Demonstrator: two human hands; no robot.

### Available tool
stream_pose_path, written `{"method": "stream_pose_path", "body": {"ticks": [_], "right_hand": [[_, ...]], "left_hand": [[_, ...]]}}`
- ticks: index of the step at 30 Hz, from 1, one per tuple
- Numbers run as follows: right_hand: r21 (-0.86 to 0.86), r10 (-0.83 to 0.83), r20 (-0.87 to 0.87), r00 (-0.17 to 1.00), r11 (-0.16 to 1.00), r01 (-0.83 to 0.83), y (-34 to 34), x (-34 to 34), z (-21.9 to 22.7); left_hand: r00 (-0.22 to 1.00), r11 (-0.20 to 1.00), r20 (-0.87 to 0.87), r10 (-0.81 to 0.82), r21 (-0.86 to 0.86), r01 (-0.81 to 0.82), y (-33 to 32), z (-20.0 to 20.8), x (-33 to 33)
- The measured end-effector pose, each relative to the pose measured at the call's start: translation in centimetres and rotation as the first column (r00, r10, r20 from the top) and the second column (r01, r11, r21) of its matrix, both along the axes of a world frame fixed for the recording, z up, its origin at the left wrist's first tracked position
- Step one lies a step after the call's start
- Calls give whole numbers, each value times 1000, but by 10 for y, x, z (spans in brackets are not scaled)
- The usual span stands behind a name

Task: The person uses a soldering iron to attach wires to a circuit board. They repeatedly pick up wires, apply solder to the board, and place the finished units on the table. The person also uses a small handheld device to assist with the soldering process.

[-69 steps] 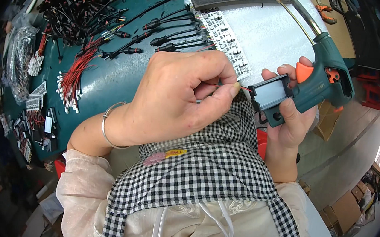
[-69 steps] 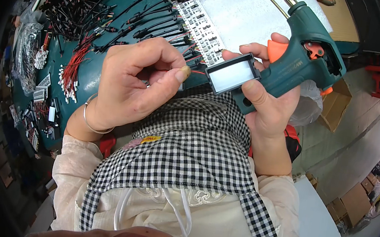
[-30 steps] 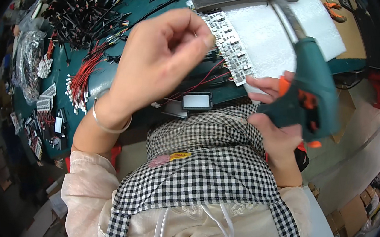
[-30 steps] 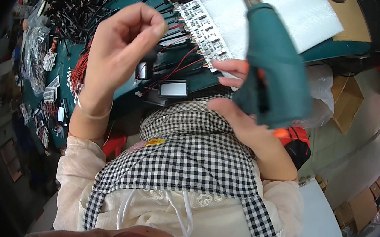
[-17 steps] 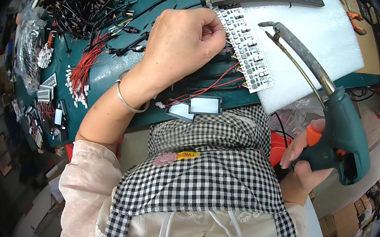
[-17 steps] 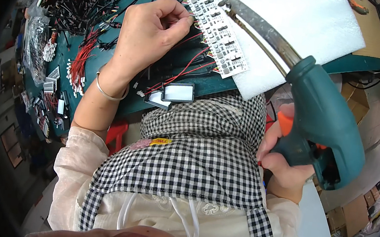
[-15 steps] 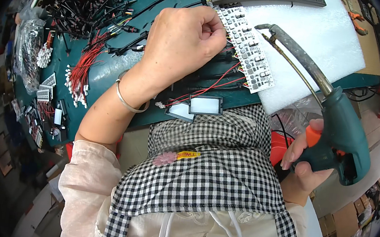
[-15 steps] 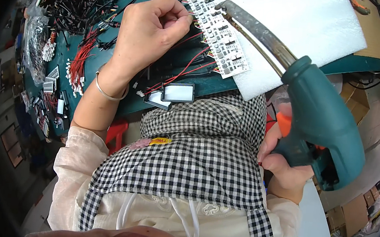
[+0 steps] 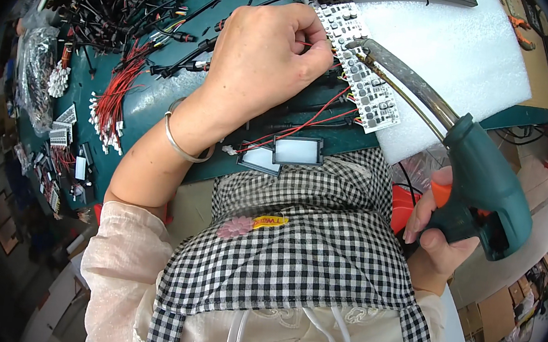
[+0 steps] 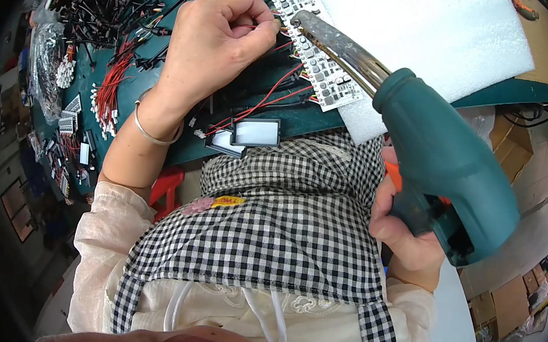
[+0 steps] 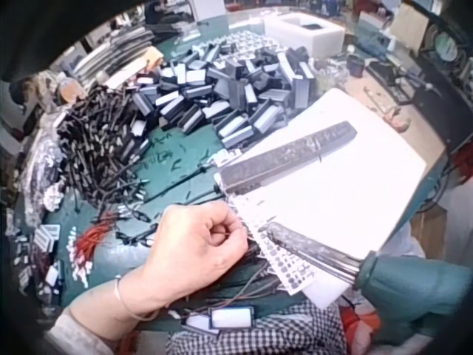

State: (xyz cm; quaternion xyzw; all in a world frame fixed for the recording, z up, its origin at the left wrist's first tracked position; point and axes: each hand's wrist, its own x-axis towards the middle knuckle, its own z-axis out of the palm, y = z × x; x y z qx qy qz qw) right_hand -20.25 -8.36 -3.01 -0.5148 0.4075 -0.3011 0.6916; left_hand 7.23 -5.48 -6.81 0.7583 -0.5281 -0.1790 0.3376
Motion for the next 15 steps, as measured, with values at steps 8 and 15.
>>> {"method": "stream_pose_path", "body": {"ticks": [8,15], "right_hand": [[100,61,2,998,993,-61,0,0,1],[71,72,-7,997,995,-71,0,4,-3]], "left_hand": [[999,999,39,3,-39,-2,2,-1,-1],[998,998,59,5,-62,-1,1,-2,-1]]}}
